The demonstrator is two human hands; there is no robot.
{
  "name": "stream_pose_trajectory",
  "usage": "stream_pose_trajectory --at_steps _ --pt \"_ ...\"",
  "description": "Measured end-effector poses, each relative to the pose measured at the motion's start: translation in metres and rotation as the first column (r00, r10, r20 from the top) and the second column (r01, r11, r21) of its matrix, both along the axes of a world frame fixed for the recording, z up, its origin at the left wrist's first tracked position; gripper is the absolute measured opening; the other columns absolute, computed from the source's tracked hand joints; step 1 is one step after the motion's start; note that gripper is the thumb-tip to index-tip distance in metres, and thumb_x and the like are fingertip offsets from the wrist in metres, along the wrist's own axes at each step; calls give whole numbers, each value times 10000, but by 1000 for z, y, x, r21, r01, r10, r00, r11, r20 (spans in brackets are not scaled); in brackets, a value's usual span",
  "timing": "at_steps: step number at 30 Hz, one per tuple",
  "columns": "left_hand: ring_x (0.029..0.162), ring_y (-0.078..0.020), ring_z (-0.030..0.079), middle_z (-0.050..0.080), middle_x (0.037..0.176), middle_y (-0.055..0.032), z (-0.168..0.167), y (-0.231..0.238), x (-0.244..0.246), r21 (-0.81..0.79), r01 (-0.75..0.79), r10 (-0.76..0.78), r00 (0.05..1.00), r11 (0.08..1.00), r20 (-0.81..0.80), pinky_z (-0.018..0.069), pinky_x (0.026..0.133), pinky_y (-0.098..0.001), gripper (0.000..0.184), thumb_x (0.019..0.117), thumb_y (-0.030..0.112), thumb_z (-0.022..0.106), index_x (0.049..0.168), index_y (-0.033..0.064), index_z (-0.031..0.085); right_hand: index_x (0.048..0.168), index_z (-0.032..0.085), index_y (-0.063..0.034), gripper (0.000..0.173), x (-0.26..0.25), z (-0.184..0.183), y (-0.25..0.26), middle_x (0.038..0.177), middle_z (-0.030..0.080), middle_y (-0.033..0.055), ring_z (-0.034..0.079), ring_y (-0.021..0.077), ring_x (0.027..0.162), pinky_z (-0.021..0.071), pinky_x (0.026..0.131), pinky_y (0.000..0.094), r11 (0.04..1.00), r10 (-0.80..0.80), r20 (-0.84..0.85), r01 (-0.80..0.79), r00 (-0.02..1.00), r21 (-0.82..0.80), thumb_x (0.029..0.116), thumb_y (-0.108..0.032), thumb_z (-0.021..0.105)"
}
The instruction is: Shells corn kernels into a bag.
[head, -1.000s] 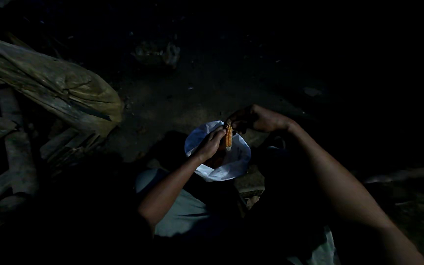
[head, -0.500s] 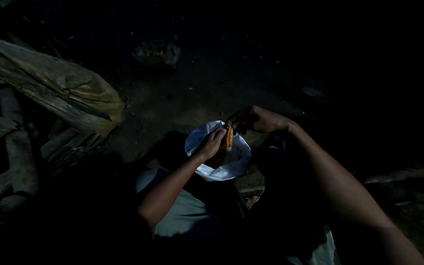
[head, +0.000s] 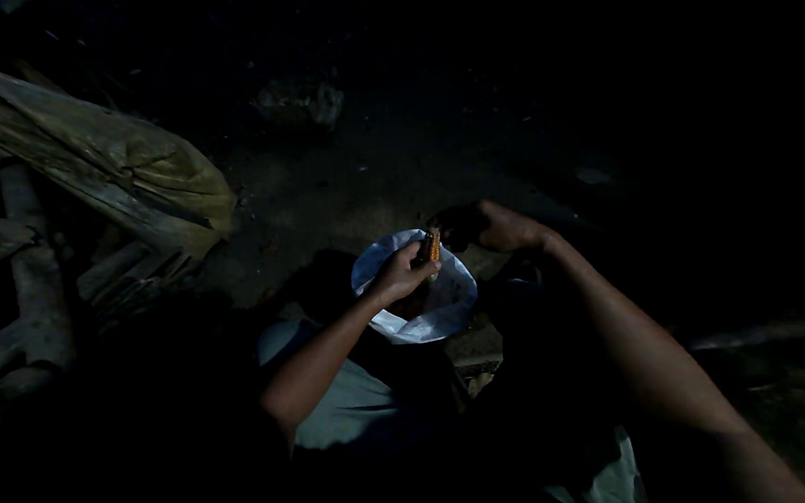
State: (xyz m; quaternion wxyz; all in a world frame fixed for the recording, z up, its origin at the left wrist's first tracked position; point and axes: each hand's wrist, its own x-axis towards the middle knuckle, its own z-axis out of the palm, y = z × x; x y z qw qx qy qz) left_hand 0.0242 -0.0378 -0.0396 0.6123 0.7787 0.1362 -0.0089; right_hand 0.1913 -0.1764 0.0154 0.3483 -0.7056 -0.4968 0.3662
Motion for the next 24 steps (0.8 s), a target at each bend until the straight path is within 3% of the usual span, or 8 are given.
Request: stream_pose_trajectory --at_steps 3,7,9,12,14,18,24 --pt "1011 -211 672 646 1193 -192 4 4 1 -168 -140 150 987 976 53 577 895 -386 364 1017 145 630 1307 -65 561 1207 657 32 213 0 -2 -1 982 688 123 670 144 784 585 750 324 997 -44 4 44 999 -66 1015 -8 573" --pt "946 -146 668 664 1106 -122 19 17 1 -358 -186 222 973 915 61 585 835 -330 286 1015 119 622 1241 -54 592 1148 677 39 177 -4 -1 0 920 695 63 645 62 739 564 721 248 997 7 -93 -14 996 -70 1015 -51 603" --pt "925 -132 667 662 1092 -108 22 20 -4 -348 -181 217 974 920 67 586 828 -311 280 1008 111 631 1237 -46 592 1109 688 18 145 -10 -1 1 878 691 21 636 43 727 556 711 228 999 9 -167 -15 986 -35 1000 -54 624" --pt "947 -176 679 673 1125 -139 26 19 -10 -306 -191 218 974 933 57 586 871 -353 309 998 118 652 1256 -41 596 1099 693 33 164 -19 -5 1 877 704 58 652 88 726 574 715 268 999 -36 -204 40 978 15 980 -76 664" --pt "967 -178 685 670 1131 -158 29 18 -10 -331 -204 229 973 921 36 589 881 -336 309 992 82 651 1251 -77 593 1075 681 35 163 -22 -10 3 872 691 42 643 68 731 567 719 256 998 -57 -197 62 979 17 990 -101 657" --pt "944 -175 706 689 1108 -165 32 23 -9 -304 -247 268 963 920 27 611 830 -334 313 1045 174 595 1216 -88 613 1126 657 25 218 -25 -12 8 941 666 7 628 28 809 548 779 228 1000 -10 -174 10 985 3 1018 -161 623" --pt "892 -202 689 637 1152 -205 41 31 -4 -202 -273 254 960 940 -115 600 782 -341 392 1034 203 624 1296 -77 542 1200 640 76 280 -33 -17 14 959 680 96 640 47 797 552 799 236 998 68 -42 -68 997 -4 1059 -145 542"
